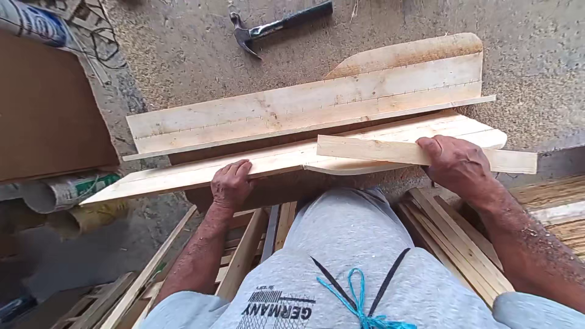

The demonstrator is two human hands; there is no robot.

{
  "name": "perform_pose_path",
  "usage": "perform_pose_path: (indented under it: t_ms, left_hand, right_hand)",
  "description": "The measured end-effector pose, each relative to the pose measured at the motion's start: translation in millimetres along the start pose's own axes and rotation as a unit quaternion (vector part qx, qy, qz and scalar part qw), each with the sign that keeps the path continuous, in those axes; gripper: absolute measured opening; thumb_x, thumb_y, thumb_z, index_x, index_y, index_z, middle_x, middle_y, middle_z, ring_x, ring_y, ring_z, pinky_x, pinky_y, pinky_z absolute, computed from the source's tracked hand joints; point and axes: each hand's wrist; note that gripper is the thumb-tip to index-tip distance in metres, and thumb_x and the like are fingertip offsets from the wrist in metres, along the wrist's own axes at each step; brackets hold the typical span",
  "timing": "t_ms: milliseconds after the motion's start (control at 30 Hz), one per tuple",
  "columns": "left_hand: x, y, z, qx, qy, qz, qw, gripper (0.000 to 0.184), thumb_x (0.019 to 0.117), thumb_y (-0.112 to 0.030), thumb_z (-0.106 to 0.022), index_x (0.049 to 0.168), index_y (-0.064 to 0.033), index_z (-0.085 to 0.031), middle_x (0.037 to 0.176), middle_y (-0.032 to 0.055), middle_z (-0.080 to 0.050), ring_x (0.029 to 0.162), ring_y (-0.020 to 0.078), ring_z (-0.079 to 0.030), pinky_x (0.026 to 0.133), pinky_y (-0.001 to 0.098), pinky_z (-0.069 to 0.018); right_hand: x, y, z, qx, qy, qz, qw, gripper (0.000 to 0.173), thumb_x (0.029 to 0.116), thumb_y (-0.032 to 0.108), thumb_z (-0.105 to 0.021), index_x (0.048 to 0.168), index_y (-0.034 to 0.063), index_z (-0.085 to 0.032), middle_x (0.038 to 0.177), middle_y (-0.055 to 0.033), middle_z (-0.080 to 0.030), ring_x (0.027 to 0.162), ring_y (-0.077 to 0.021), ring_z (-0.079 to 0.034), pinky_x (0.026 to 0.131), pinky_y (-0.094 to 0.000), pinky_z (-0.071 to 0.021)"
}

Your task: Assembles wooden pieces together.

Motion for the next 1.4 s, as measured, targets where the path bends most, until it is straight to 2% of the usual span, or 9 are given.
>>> perform_pose_path:
  t_ms: [200,300,400,467,600,800,1067,1267,1400]
  left_hand:
    - [46,-2,66,-0.007,-0.024,-0.074,0.997,0.067,0.0992,-0.065,-0.049,0.090,-0.0012,-0.067,0.078,0.0212,-0.071,0.070,0.0394,-0.072,0.059,0.0562,-0.0555]
    - [73,-10,102,-0.023,-0.020,-0.105,0.994,0.077,0.0972,-0.074,-0.042,0.079,-0.0013,-0.060,0.063,0.0196,-0.060,0.054,0.0383,-0.062,0.047,0.0538,-0.0464]
    - [115,-10,111,-0.050,0.020,-0.113,0.992,0.082,0.0948,-0.080,-0.037,0.075,-0.0031,-0.057,0.057,0.0172,-0.055,0.048,0.0362,-0.057,0.043,0.0529,-0.0419]
    - [142,-13,103,-0.070,0.072,-0.102,0.990,0.085,0.0912,-0.084,-0.036,0.074,-0.0042,-0.058,0.057,0.0157,-0.055,0.050,0.0354,-0.058,0.045,0.0542,-0.0430]
    - [181,-30,76,-0.079,0.214,-0.060,0.972,0.090,0.0853,-0.092,-0.030,0.077,-0.0073,-0.062,0.059,0.0137,-0.058,0.056,0.0350,-0.062,0.050,0.0581,-0.0473]
    - [195,-50,47,-0.090,0.344,-0.021,0.934,0.087,0.0909,-0.086,-0.025,0.078,-0.0081,-0.062,0.062,0.0129,-0.059,0.060,0.0347,-0.065,0.055,0.0594,-0.0497]
    - [191,-45,31,-0.128,0.354,-0.013,0.926,0.088,0.0892,-0.089,-0.024,0.074,-0.0084,-0.058,0.058,0.0113,-0.055,0.056,0.0315,-0.061,0.052,0.0557,-0.0470]
    - [193,-31,28,-0.150,0.318,-0.011,0.936,0.088,0.0885,-0.090,-0.026,0.072,-0.0090,-0.057,0.054,0.0103,-0.051,0.050,0.0296,-0.056,0.046,0.0545,-0.0429]
    - [192,-22,29,-0.158,0.298,-0.008,0.941,0.088,0.0854,-0.092,-0.027,0.069,-0.0114,-0.057,0.051,0.0073,-0.049,0.046,0.0265,-0.053,0.044,0.0523,-0.0403]
  right_hand:
    - [27,-33,66,0.022,0.044,-0.034,0.998,0.045,0.0836,0.016,-0.079,0.125,0.0072,-0.064,0.099,-0.0181,-0.070,0.081,-0.0397,-0.071,0.063,-0.0607,-0.0550]
    - [43,-68,104,0.036,0.085,-0.081,0.992,0.067,0.0796,0.055,-0.083,0.127,0.0131,-0.062,0.098,-0.0144,-0.071,0.081,-0.0375,-0.071,0.065,-0.0634,-0.0543]
    - [83,-120,128,0.047,0.062,-0.081,0.994,0.093,0.0842,0.090,-0.034,0.121,0.0109,-0.065,0.093,-0.0163,-0.069,0.083,-0.0379,-0.069,0.066,-0.0655,-0.0509]
    - [125,-145,130,0.057,0.066,-0.062,0.994,0.077,0.0967,0.077,-0.024,0.102,0.0107,-0.063,0.086,-0.0131,-0.063,0.081,-0.0342,-0.065,0.064,-0.0617,-0.0476]
    - [218,-157,83,0.095,0.151,0.028,0.983,0.021,0.1021,0.026,-0.063,0.105,0.0058,-0.063,0.104,-0.0151,-0.062,0.097,-0.0350,-0.064,0.082,-0.0588,-0.0532]
    - [291,-119,-44,0.052,0.152,0.229,0.960,0.019,0.1031,0.021,-0.058,0.106,0.0034,-0.064,0.099,-0.0206,-0.063,0.090,-0.0432,-0.066,0.071,-0.0582,-0.0548]
    - [298,-101,-70,0.031,0.132,0.255,0.957,0.019,0.1053,0.017,-0.051,0.108,0.0004,-0.060,0.095,-0.0212,-0.060,0.085,-0.0436,-0.064,0.060,-0.0533,-0.0522]
    - [217,-145,14,0.083,0.000,-0.103,0.991,0.072,0.1009,0.064,-0.047,0.143,0.0054,-0.055,0.135,-0.0254,-0.060,0.126,-0.0451,-0.057,0.099,-0.0617,-0.0479]
    - [82,-222,28,0.082,0.077,-0.490,0.864,0.095,0.0949,0.082,-0.026,0.144,0.0055,-0.052,0.139,-0.0318,-0.054,0.129,-0.0523,-0.053,0.100,-0.0753,-0.0422]
Point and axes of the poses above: each hand's wrist, its own x-axis towards the middle knuckle, its own z-axis out of the back of the hand, y = z × x
